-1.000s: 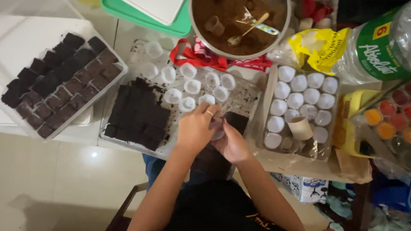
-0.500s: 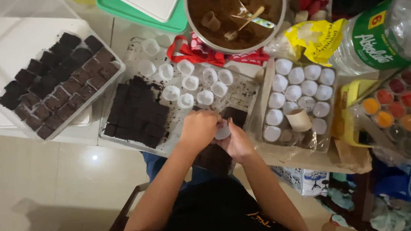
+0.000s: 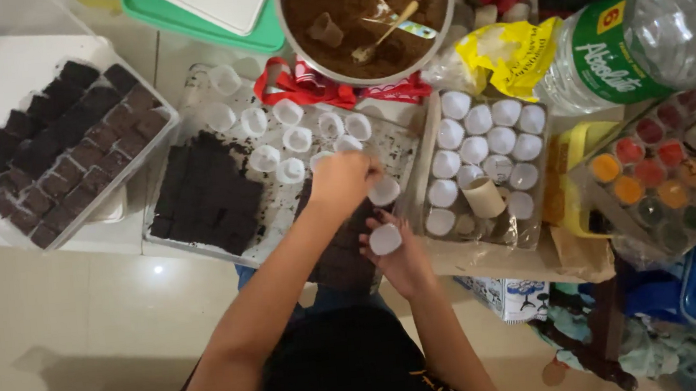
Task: The recorder is packing cut brownies into small cups and a plastic container.
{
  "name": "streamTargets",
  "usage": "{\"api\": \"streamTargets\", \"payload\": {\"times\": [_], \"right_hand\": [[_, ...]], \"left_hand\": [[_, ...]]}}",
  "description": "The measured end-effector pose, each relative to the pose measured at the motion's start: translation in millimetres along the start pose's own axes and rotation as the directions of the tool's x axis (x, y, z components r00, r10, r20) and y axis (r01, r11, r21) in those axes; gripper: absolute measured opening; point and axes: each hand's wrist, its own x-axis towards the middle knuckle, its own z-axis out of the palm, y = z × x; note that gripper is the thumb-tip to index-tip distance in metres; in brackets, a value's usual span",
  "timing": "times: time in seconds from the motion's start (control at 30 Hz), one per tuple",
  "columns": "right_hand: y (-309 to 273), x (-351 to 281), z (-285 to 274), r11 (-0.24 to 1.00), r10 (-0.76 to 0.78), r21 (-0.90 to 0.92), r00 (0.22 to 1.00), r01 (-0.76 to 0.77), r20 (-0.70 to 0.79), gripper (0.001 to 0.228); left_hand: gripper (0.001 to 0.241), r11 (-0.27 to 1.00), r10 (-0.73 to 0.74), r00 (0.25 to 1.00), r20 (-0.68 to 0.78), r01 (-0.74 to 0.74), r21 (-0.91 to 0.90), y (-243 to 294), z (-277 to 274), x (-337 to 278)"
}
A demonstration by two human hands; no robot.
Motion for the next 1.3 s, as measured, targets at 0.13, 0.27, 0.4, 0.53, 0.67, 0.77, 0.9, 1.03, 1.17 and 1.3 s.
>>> {"api": "streamTargets", "payload": {"times": [0.13, 0.27, 0.4, 0.53, 0.67, 0.77, 0.9, 1.03, 1.17, 1.3], "right_hand": [[12, -16, -8, 0.999, 0.006, 0.034, 1.0, -0.007, 0.023, 0.054], [13, -32, 8, 0.997, 0.023, 0.069, 0.999, -0.025, 0.034, 0.055], [11, -34, 16, 0.999, 0.032, 0.033, 0.999, -0.033, 0.028, 0.056], [11, -22, 10, 1.0, 0.029, 0.004, 1.0, -0.029, 0.006, 0.053], [11, 0, 9, 0.997, -0.006, 0.073, 1.0, 0.005, 0.012, 0.049], [-1, 2, 47, 0.998, -0.03, 0.052, 1.0, 0.03, -0.004, 0.052], [13, 26, 19, 1.0, -0.021, -0.019, 1.0, 0.021, 0.011, 0.053], [11, 33, 18, 0.996, -0.068, -0.05, 0.998, 0.069, 0.019, 0.051], [-26, 16, 84, 0.999, -0.032, -0.019, 0.994, 0.03, -0.103, 0.058], [-20, 27, 32, 0.995, -0.086, 0.046, 0.996, 0.086, -0.014, 0.055]], "left_hand": [[0.006, 0.938, 0.012, 1.0, -0.014, -0.006, 0.347, -40, 63, 53], [0.01, 0.812, 0.051, 0.997, -0.051, -0.012, 0.584, -60, 96, 92], [0.007, 0.826, 0.076, 0.996, -0.037, -0.042, 0.562, -36, 61, 86], [0.033, 0.996, 0.028, 0.986, -0.163, -0.013, 0.087, 5, 1, 44], [0.029, 0.941, 0.204, 0.979, 0.029, -0.187, -0.282, 26, -29, -25], [0.025, 0.957, 0.271, 0.959, 0.085, -0.26, -0.128, 27, -28, -47], [0.015, 0.967, 0.235, 0.965, 0.118, -0.245, 0.076, 22, -29, -40], [0.011, 0.904, 0.298, 0.95, 0.095, -0.313, 0.291, 17, -20, -37], [0.009, 0.866, 0.4, 0.916, 0.023, -0.386, 0.318, 24, -20, -32], [0.008, 0.883, 0.428, 0.904, -0.011, -0.415, 0.22, 38, -27, -20]]}}
